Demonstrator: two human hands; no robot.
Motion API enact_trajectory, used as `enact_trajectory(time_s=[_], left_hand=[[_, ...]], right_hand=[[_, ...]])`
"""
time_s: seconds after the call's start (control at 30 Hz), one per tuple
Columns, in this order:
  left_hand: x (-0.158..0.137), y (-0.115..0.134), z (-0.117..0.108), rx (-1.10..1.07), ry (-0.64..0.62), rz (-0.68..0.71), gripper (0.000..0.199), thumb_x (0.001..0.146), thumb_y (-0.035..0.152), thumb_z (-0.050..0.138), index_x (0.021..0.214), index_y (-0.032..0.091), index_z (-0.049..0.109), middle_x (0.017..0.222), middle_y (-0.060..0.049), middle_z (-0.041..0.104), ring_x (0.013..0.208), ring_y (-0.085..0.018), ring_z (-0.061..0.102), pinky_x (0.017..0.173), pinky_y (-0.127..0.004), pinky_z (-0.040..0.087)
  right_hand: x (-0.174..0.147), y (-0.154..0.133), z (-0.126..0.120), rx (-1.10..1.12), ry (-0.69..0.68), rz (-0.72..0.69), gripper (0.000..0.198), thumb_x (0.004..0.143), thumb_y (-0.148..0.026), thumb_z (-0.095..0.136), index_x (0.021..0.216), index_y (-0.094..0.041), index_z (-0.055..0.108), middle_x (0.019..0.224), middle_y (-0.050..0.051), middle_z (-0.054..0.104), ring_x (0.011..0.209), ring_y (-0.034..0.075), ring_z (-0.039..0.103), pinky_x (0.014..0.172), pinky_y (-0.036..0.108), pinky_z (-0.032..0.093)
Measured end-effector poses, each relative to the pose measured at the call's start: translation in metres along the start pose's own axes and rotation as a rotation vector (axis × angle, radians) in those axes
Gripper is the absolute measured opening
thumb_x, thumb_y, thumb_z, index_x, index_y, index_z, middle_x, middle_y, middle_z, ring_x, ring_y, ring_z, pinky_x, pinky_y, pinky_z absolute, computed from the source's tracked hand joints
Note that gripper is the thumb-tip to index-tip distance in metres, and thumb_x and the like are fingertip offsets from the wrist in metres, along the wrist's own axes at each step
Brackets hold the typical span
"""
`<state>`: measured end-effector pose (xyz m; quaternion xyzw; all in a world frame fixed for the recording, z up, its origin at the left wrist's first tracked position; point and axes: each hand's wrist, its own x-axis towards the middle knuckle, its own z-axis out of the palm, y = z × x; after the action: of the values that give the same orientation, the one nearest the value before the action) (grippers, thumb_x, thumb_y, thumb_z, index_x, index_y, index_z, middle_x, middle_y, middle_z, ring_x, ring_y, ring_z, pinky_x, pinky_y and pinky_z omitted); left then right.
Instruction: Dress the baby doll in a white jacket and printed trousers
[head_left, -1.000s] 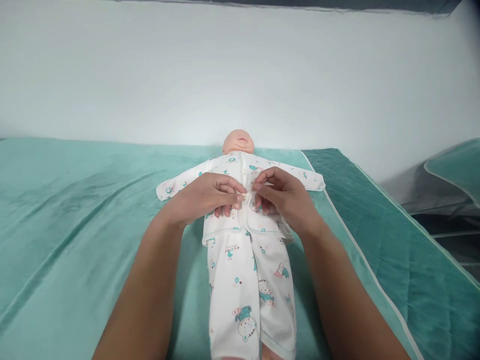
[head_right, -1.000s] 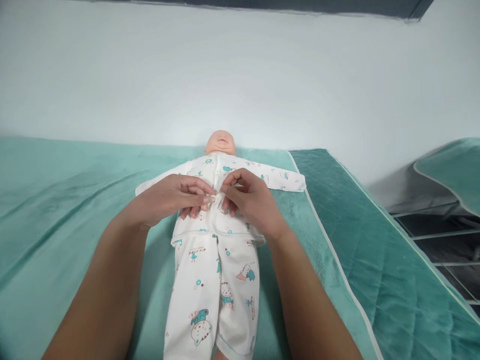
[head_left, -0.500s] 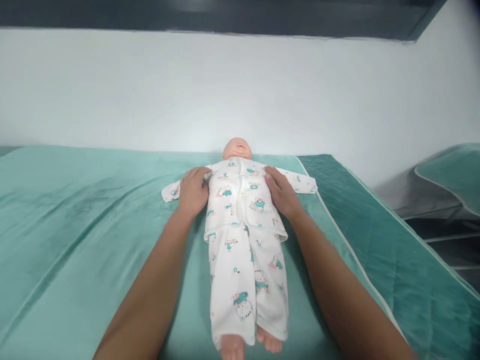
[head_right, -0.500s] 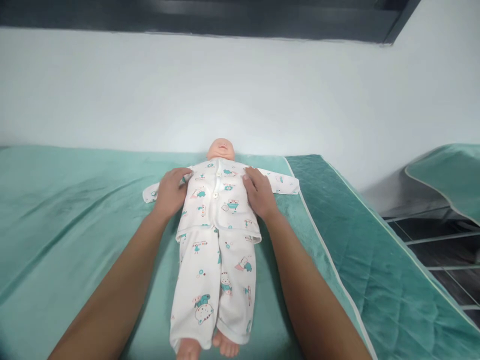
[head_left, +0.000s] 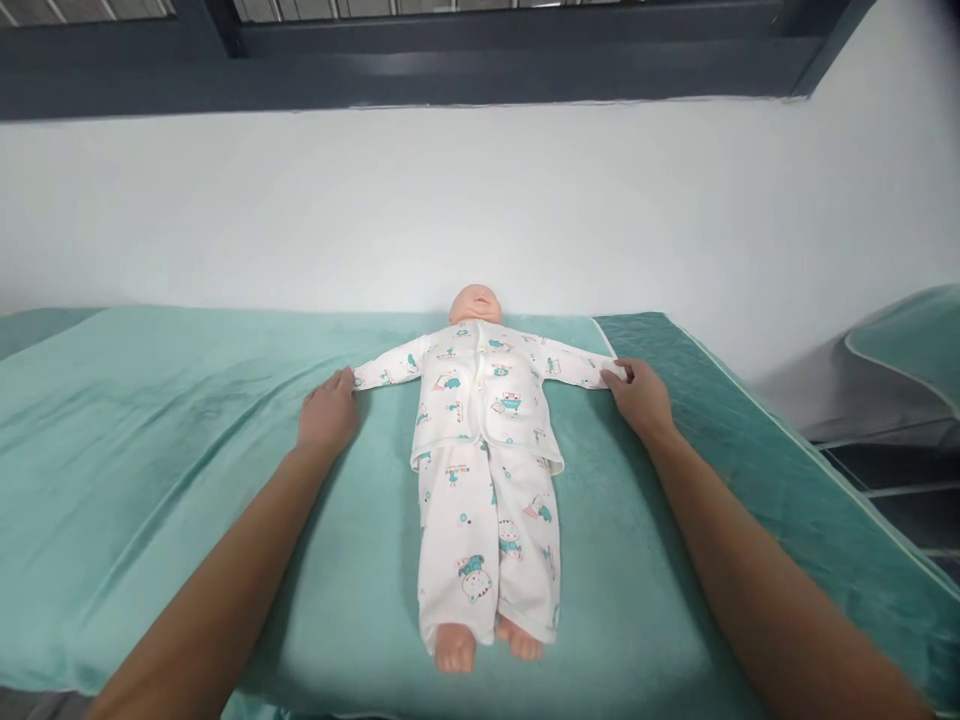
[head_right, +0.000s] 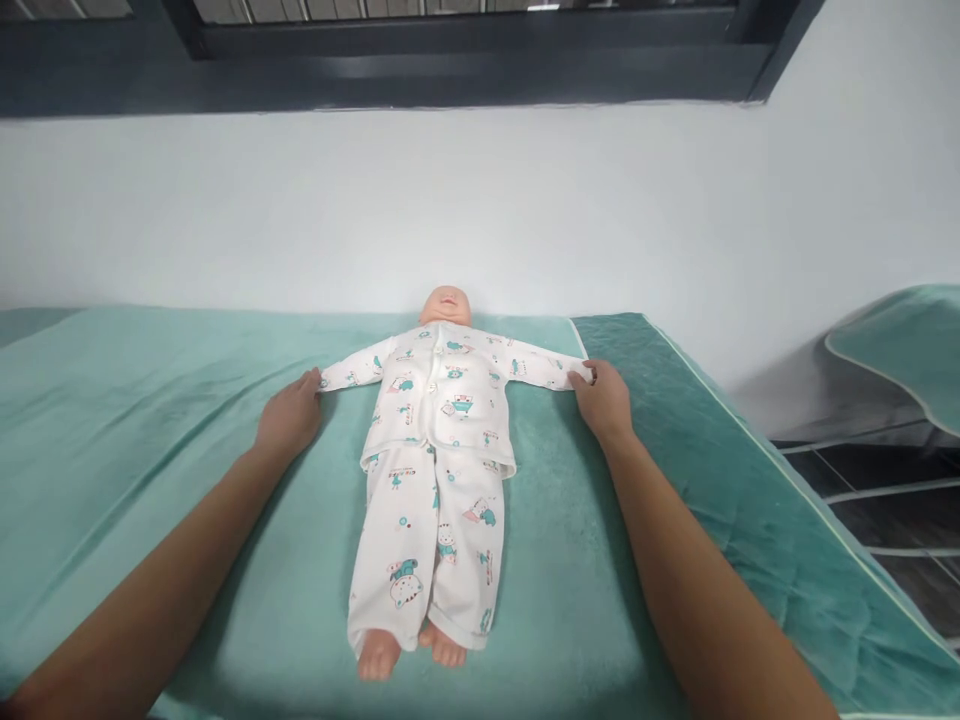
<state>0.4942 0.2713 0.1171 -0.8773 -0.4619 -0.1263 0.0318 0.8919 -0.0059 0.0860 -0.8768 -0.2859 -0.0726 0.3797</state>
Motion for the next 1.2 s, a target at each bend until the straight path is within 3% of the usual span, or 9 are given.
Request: enact_trajectory(time_s=[0.17, 0.27, 0.47, 0.57, 0.7, 0.87, 0.93, 1.03, 1.2], left_hand=[[0.015, -0.024, -0.003, 0.038, 0.13, 0.023, 0.058, 0.093, 0.014, 0.029, 0.151, 0.015, 0.035, 0.154, -0.013, 0.038, 0.129, -0.034, 0.052, 0.103, -0.049, 0.044], [0.021, -0.032, 0.0, 0.023, 0.118, 0.021, 0.058, 0.092, 0.013, 0.029, 0.15, 0.02, 0.038, 0.155, -0.008, 0.038, 0.127, -0.034, 0.053, 0.102, -0.05, 0.046], [0.001, -0.023, 0.006, -0.132, 0.121, 0.069, 0.056, 0.088, 0.013, 0.033, 0.143, 0.014, 0.048, 0.149, -0.012, 0.046, 0.136, -0.03, 0.045, 0.11, -0.045, 0.041], [-0.029, -0.004, 0.002, -0.196, 0.234, 0.098, 0.057, 0.086, 0.013, 0.038, 0.142, 0.006, 0.046, 0.147, -0.019, 0.046, 0.138, -0.03, 0.04, 0.115, -0.046, 0.034], [-0.086, 0.035, -0.012, -0.377, 0.236, 0.144, 0.047, 0.091, 0.022, 0.039, 0.135, 0.013, 0.052, 0.14, -0.014, 0.053, 0.132, -0.027, 0.047, 0.112, -0.044, 0.039], [-0.163, 0.072, -0.037, -0.694, 0.143, 0.184, 0.025, 0.094, 0.025, 0.043, 0.11, 0.021, 0.062, 0.117, -0.007, 0.065, 0.111, -0.02, 0.06, 0.1, -0.037, 0.048], [-0.195, 0.081, -0.045, -0.848, 0.148, 0.114, 0.015, 0.093, 0.027, 0.049, 0.097, 0.021, 0.062, 0.101, -0.005, 0.065, 0.096, -0.017, 0.062, 0.087, -0.032, 0.053], [-0.237, 0.094, -0.052, -0.96, 0.056, 0.167, 0.011, 0.09, 0.024, 0.054, 0.1, 0.023, 0.061, 0.101, -0.004, 0.062, 0.095, -0.016, 0.061, 0.083, -0.029, 0.053], [-0.272, 0.111, -0.046, -0.978, -0.019, 0.206, 0.045, 0.084, 0.011, 0.056, 0.126, 0.026, 0.049, 0.116, -0.006, 0.056, 0.106, -0.017, 0.058, 0.091, -0.031, 0.052]], right_hand=[[0.001, 0.007, -0.011, 0.014, 0.061, 0.06, 0.036, 0.08, -0.032, 0.057, 0.11, -0.015, 0.068, 0.084, 0.008, 0.063, 0.073, 0.019, 0.053, 0.071, 0.032, 0.041], [-0.001, 0.014, -0.013, -0.013, 0.059, 0.058, 0.034, 0.078, -0.031, 0.058, 0.106, -0.014, 0.068, 0.08, 0.007, 0.061, 0.072, 0.02, 0.054, 0.071, 0.034, 0.043], [-0.02, -0.007, -0.008, -0.025, 0.161, -0.103, 0.036, 0.076, -0.029, 0.061, 0.108, -0.013, 0.064, 0.108, 0.016, 0.057, 0.107, 0.029, 0.052, 0.097, 0.047, 0.042], [-0.062, -0.044, -0.018, 0.212, 0.132, -0.262, 0.031, 0.082, -0.031, 0.059, 0.11, -0.018, 0.06, 0.113, 0.013, 0.054, 0.098, 0.024, 0.056, 0.087, 0.041, 0.049], [-0.16, -0.09, -0.042, 0.492, -0.049, -0.399, 0.013, 0.09, -0.03, 0.055, 0.1, -0.022, 0.056, 0.097, 0.005, 0.055, 0.089, 0.019, 0.056, 0.077, 0.034, 0.05], [-0.266, -0.092, -0.073, 0.517, -0.377, -0.495, 0.014, 0.09, -0.02, 0.056, 0.103, -0.024, 0.053, 0.099, 0.005, 0.055, 0.087, 0.017, 0.057, 0.075, 0.033, 0.051], [-0.287, -0.085, -0.084, 0.478, -0.398, -0.461, 0.02, 0.09, -0.018, 0.055, 0.108, -0.025, 0.05, 0.105, 0.007, 0.055, 0.096, 0.02, 0.057, 0.081, 0.035, 0.052], [-0.302, -0.088, -0.096, 0.405, -0.343, -0.454, 0.027, 0.09, -0.016, 0.052, 0.114, -0.026, 0.047, 0.112, 0.009, 0.054, 0.107, 0.022, 0.055, 0.089, 0.04, 0.051], [-0.308, -0.126, -0.096, 0.189, -0.327, -0.57, 0.035, 0.088, -0.014, 0.054, 0.121, -0.024, 0.049, 0.117, 0.01, 0.057, 0.107, 0.026, 0.051, 0.09, 0.045, 0.046]])
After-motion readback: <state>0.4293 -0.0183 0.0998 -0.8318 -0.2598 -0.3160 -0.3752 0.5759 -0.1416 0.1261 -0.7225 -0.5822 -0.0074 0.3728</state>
